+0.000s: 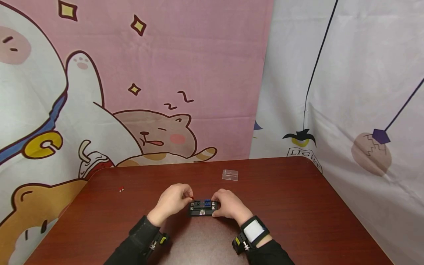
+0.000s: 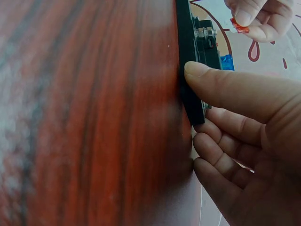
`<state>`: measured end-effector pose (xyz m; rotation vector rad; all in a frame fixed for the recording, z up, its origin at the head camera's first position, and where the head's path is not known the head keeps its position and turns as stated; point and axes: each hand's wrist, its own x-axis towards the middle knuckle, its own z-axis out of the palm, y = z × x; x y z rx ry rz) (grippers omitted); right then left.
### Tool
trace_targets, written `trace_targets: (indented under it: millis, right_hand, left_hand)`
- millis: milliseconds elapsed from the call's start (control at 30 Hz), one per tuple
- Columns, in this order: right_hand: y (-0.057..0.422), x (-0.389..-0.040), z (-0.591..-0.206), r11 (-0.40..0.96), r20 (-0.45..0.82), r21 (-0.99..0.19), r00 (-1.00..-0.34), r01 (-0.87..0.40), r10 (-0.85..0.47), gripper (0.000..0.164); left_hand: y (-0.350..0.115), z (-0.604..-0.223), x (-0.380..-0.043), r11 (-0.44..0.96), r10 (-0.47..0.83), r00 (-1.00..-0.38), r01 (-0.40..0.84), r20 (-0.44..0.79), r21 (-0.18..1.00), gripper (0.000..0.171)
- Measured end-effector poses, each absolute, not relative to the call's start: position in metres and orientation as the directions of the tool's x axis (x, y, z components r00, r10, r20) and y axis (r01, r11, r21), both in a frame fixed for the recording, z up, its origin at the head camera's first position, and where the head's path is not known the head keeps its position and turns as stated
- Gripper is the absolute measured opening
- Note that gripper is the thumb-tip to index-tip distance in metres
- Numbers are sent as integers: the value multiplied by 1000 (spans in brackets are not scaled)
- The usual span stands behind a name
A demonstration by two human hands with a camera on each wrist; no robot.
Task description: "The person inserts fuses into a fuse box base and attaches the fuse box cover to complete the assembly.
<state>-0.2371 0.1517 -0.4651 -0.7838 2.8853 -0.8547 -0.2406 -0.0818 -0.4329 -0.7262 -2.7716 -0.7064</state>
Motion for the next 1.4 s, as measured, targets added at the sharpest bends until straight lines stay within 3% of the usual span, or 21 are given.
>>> trace_targets:
  millis: [1400]
  right_hand:
    - [153,-237,-466,715,105,-538,-877,-446,-468,39]
  left_hand:
    - [-59,-438,-252,814,498,-836,542,232,208,14]
